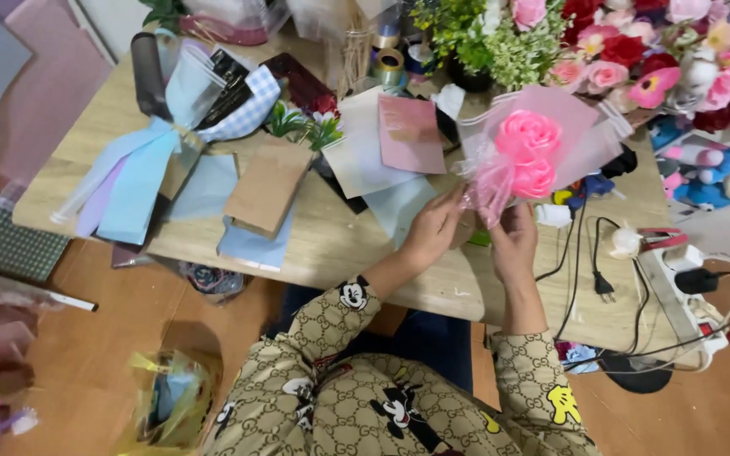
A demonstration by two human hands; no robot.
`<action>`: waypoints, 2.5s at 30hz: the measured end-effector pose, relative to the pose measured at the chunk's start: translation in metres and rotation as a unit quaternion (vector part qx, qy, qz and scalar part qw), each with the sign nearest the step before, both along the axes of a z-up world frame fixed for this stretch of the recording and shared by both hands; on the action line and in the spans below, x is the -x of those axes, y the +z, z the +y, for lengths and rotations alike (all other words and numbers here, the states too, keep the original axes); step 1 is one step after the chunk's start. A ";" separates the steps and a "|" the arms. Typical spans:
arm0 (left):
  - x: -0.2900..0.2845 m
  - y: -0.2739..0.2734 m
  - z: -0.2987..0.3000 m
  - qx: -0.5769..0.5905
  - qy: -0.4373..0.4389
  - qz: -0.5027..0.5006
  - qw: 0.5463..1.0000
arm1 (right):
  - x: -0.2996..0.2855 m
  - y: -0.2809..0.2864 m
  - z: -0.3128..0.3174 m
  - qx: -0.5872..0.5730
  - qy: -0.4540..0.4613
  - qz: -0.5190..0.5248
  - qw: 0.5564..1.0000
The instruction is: The person wraps a pink rose with decorative mesh and several sheets of paper, securing the layers with tape.
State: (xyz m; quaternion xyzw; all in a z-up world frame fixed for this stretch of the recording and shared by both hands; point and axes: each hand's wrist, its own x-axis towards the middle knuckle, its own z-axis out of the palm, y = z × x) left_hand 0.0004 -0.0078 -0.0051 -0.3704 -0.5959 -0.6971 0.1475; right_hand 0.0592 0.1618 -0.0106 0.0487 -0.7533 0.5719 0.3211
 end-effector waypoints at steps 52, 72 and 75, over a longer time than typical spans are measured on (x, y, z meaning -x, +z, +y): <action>0.083 0.002 -0.153 -0.322 0.095 -0.382 0.861 | -0.009 0.012 -0.154 -0.292 0.033 0.006 0.956; -0.035 0.014 -0.192 -0.006 0.190 -0.049 0.981 | -0.002 -0.041 -0.140 0.180 0.100 -0.075 0.976; -0.045 0.001 -0.176 -0.056 0.141 -0.104 0.983 | -0.012 -0.007 -0.158 0.259 0.086 -0.086 0.958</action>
